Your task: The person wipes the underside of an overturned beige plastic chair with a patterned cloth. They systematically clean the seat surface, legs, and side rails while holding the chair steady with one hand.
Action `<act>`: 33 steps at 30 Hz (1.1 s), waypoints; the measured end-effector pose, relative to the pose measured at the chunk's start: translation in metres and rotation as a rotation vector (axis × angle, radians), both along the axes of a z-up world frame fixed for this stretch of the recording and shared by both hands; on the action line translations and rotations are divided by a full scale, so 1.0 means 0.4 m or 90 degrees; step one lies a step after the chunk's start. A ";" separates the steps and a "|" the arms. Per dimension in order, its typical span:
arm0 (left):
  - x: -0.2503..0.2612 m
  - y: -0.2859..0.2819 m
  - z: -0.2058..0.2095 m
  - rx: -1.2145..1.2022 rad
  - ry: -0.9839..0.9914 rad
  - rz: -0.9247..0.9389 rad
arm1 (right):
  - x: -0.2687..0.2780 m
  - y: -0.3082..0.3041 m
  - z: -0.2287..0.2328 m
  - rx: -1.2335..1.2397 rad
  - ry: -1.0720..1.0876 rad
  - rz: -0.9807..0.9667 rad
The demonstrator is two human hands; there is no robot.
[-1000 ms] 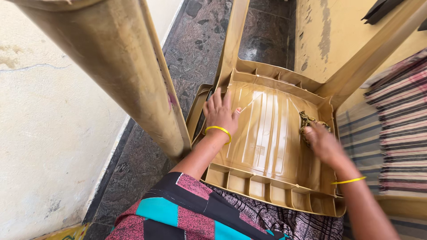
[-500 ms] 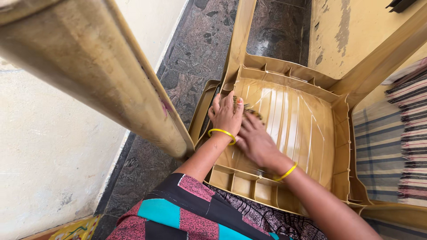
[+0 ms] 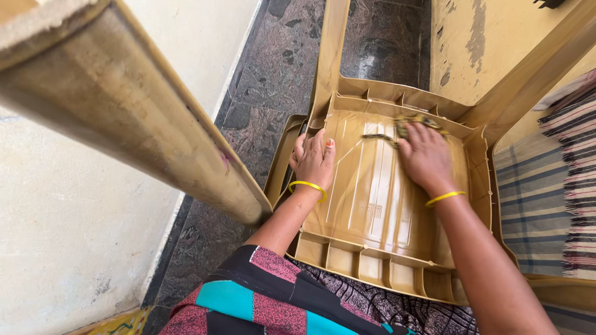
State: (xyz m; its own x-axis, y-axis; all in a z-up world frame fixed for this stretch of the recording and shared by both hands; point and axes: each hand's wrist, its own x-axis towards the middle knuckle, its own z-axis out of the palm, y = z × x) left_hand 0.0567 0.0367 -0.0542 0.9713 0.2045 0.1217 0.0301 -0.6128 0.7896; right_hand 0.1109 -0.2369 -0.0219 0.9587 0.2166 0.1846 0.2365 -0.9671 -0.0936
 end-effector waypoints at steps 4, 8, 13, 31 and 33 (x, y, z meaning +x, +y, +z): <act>-0.003 -0.003 0.013 0.010 0.006 0.006 | -0.049 -0.141 -0.014 0.041 0.081 -0.175; -0.005 -0.004 0.023 0.002 0.016 0.012 | -0.113 -0.141 -0.039 -0.033 0.072 -0.184; -0.001 -0.005 0.018 -0.023 0.001 0.021 | -0.265 0.029 0.002 -0.016 0.107 0.013; 0.002 -0.002 -0.018 -0.067 -0.043 0.037 | 0.106 0.374 0.039 0.147 0.166 0.219; 0.009 -0.003 -0.012 -0.084 -0.029 0.035 | 0.082 0.367 0.067 0.135 0.089 0.326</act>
State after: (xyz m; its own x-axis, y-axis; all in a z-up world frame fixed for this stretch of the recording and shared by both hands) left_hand 0.0603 0.0354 -0.0590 0.9524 0.2742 0.1336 0.0235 -0.5026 0.8642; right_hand 0.1435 -0.0903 0.0050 0.7598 0.6317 0.1539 0.6414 -0.6893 -0.3368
